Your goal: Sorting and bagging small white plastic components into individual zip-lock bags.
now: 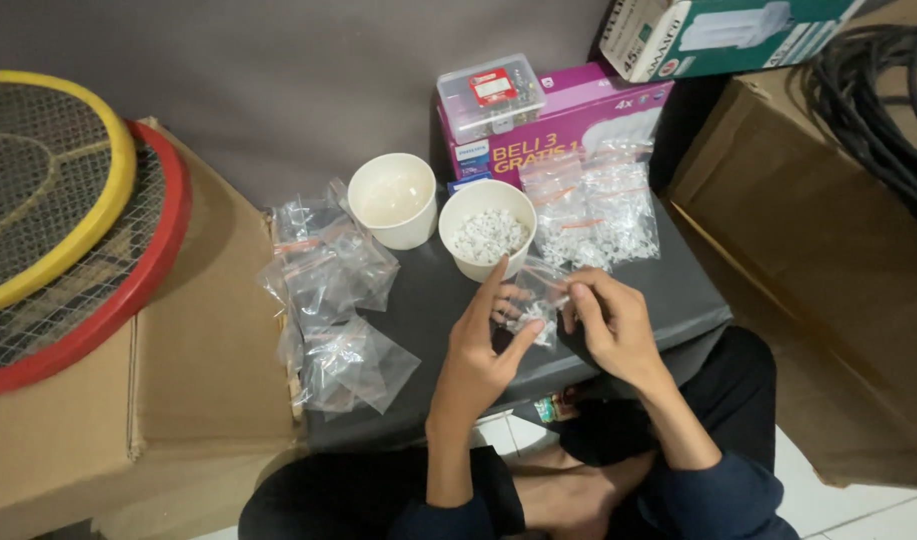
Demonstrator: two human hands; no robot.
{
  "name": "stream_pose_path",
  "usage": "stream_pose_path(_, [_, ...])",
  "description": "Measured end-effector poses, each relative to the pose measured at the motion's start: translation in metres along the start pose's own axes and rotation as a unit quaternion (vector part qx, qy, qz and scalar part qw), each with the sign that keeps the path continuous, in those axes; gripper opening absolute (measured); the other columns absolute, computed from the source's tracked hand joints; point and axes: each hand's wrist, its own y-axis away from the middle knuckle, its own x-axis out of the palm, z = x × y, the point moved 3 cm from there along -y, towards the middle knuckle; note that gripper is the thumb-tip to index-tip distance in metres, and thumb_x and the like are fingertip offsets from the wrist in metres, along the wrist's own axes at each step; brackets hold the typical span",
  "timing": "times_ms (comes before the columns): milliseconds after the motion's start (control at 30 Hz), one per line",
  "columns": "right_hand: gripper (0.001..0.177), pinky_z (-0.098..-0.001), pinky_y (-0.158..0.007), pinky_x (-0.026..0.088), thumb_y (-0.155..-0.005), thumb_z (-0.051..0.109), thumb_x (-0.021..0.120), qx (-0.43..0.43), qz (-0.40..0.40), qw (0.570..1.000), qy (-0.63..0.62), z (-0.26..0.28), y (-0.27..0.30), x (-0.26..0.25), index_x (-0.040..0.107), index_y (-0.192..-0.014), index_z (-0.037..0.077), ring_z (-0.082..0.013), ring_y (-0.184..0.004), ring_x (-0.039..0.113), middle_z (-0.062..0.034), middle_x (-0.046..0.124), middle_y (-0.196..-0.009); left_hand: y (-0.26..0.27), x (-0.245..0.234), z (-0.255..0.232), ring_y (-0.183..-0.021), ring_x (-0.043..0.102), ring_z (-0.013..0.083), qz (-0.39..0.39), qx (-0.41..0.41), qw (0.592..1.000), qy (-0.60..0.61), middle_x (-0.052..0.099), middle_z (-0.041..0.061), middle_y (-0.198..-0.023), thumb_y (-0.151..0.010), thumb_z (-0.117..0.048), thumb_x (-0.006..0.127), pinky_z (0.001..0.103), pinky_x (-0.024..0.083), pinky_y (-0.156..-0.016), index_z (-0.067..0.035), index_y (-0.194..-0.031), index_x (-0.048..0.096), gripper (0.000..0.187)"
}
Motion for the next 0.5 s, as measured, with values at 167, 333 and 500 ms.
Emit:
stream_pose_path(167, [0.028,-0.0328,-0.056,0.052,-0.109,0.007,0.040,0.016,-0.015,1.000,0.019,0.012,-0.003,0.004,0.066,-0.104,-0.001,-0.0200,-0.047,0.059,-0.0099,0.063,-0.056,0.003,0.001,0.011,-0.089,0.074,0.0320,0.000,-0.007,1.000,0.029,0.074,0.021,-0.107,-0.096,-0.009,0.072,0.042,0.061,-0.082,0.002,-0.157,0.038,0.071])
stream_pose_path(333, [0.025,-0.0321,-0.056,0.053,-0.109,0.007,0.043,0.022,-0.018,1.000,0.009,0.018,-0.004,0.007,0.067,-0.103,-0.002,-0.0199,-0.047,0.062,-0.0121,0.063,-0.054,0.004,0.002,0.015,-0.089,0.075,0.0341,0.027,-0.069,0.997,-0.002,0.077,0.023,-0.104,-0.087,-0.013,0.083,0.043,0.060,-0.082,0.001,-0.153,0.045,0.078])
stream_pose_path(500, [0.046,-0.0367,-0.066,0.055,-0.096,0.010,0.066,0.027,0.023,0.999,-0.014,0.009,-0.003,0.003,0.049,-0.137,-0.002,-0.0194,-0.062,0.066,-0.0164,0.074,-0.095,0.002,-0.003,0.022,-0.084,0.074,0.0302,-0.020,-0.088,0.996,0.018,0.078,0.018,-0.097,-0.084,-0.016,0.085,0.043,0.059,-0.083,-0.002,-0.146,0.055,0.070])
